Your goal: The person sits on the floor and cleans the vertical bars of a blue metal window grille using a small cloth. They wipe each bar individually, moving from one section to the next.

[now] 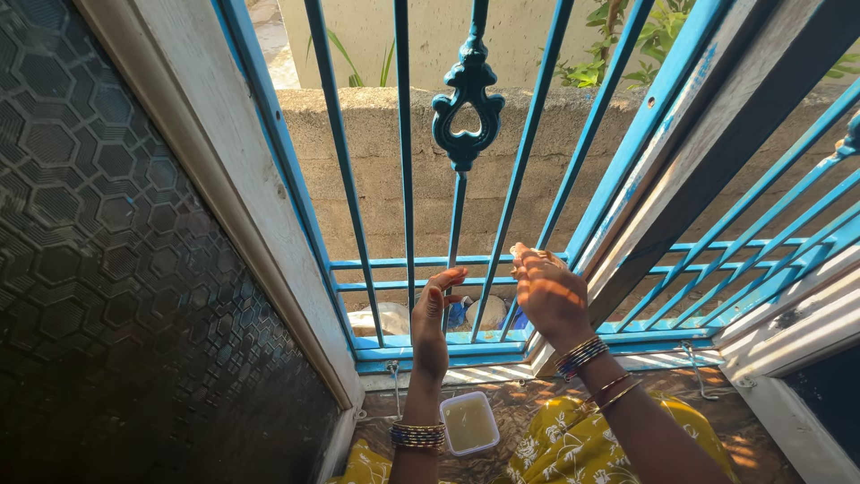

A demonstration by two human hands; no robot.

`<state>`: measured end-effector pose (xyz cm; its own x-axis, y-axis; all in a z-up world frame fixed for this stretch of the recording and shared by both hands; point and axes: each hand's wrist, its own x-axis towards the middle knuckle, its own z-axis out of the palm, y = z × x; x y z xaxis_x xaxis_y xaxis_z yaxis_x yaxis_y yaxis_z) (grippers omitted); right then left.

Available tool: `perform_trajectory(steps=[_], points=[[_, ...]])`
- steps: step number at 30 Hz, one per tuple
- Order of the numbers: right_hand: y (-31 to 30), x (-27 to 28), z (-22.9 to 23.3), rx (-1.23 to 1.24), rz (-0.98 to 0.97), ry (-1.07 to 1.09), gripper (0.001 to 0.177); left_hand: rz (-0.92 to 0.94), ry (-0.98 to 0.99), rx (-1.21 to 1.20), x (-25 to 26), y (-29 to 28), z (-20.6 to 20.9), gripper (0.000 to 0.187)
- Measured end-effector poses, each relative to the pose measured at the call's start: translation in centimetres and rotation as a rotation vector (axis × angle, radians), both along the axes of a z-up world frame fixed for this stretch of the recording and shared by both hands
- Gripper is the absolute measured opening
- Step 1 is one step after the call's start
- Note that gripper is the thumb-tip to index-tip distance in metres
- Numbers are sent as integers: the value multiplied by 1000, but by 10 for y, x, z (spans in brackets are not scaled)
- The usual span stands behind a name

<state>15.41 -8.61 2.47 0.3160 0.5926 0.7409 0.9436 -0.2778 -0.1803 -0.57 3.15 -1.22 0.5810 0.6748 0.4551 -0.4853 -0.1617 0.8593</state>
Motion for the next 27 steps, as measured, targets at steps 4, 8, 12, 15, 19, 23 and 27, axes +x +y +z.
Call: perform_trajectory(steps=[4, 8, 12, 15, 19, 23, 27], points=[[15, -2, -14, -43, -132, 127, 28, -25, -13, -15, 5, -2, -5, 73], [25, -26, -21, 179, 28, 589, 23, -62, -34, -31, 12, -16, -7, 70], [7, -30, -21, 133, 79, 408, 22, -35, 52, 41, 14, -31, -5, 69], [-12, -25, -25, -15, -128, 207, 21, -18, 91, 75, 12, -35, -5, 70], [-26, -24, -20, 225, 51, 89, 18, -1, 64, 71, 13, -30, -1, 70], [-3, -30, -16, 85, 63, 235, 14, 42, 100, 75, 17, -26, -2, 68], [17, -16, -4, -3, -72, 375, 28, 39, 106, 62, 16, -25, -2, 67]])
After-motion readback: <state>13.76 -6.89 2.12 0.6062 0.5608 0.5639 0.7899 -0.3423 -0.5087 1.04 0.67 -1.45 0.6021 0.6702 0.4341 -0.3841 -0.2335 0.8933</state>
